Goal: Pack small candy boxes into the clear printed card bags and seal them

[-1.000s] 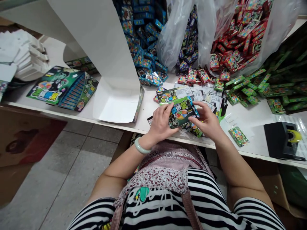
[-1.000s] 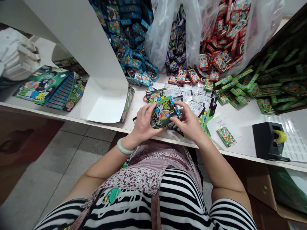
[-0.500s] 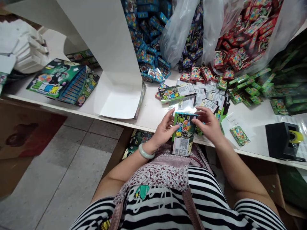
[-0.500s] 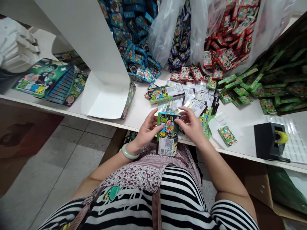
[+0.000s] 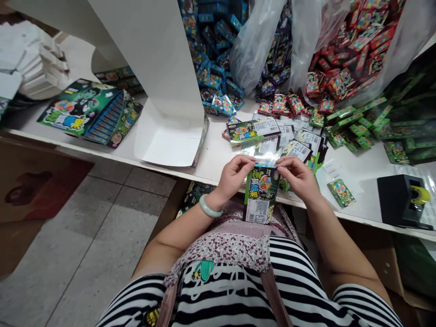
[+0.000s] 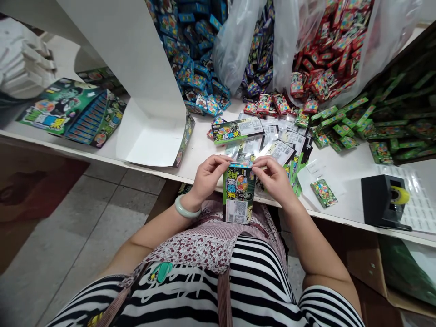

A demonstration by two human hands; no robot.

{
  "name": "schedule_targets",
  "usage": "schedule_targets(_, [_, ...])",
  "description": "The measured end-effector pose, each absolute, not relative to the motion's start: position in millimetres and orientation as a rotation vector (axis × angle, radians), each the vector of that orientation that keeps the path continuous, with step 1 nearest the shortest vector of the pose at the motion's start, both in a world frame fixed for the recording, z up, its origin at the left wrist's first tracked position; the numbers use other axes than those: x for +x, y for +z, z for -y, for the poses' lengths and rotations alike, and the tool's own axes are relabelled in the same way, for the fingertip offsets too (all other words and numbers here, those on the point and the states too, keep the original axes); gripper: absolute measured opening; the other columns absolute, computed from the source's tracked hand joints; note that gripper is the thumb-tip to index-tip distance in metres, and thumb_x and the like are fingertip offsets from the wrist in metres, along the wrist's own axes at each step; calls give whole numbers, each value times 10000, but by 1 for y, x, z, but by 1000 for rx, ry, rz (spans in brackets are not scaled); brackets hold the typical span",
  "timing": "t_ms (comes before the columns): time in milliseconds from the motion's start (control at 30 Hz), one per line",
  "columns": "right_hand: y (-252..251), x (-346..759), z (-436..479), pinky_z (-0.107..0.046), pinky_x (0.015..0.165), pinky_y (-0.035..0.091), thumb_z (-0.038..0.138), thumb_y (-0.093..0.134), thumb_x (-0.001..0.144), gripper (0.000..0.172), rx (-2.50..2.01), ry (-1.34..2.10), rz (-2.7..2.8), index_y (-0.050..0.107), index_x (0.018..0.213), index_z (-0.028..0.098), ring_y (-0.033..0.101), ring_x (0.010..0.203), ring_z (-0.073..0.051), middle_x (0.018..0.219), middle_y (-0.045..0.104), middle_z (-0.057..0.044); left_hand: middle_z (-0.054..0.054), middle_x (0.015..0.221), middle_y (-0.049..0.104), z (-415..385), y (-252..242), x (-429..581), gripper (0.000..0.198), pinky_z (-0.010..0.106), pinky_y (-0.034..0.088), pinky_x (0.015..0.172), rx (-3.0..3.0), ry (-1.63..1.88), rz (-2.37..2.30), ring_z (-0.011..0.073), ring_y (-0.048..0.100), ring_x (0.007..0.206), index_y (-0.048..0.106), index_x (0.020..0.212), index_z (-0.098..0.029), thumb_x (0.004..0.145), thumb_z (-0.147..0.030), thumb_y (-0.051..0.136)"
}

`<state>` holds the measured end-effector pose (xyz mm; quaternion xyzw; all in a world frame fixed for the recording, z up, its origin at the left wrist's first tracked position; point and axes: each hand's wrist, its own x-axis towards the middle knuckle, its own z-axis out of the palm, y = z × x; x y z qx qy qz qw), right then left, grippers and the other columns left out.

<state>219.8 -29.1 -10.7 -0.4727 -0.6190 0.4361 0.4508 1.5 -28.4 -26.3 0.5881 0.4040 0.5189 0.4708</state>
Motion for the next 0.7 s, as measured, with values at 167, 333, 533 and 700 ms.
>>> schedule_targets(167, [1,218,25,-296,659,524,424,725,837,252,-1128,1143,1549,628,992,251,640,870,-180,936,662,-29,38,956,718,22,-14,3,260,328,576,847,1432,1275,-951,155,696,913,621,1075,-213,912,-408,675])
schedule_targets(333, [12,211,22,-311,677,519,469,748,804,274,-1162,1115,1609,630,808,222,630,816,-171,892,668,-34,15,815,678,19,-1,3,228,275,546,704,1460,1241,-927,129,641,765,662,835,-180,853,-398,730])
schedule_targets(533, [26,205,4,-275,581,469,459,838,666,344,-1201,1435,1453,621,763,210,554,626,-126,714,634,17,-2,764,669,12,16,7,186,251,500,639,1341,1148,-1020,113,600,691,653,786,-170,767,-307,777])
schedule_targets(700, [29,207,5,-284,595,470,447,819,679,320,-1200,1501,1489,612,715,206,558,634,-131,716,649,7,10,759,661,12,18,0,196,270,504,657,1422,1082,-937,123,600,710,653,757,-171,817,-329,754])
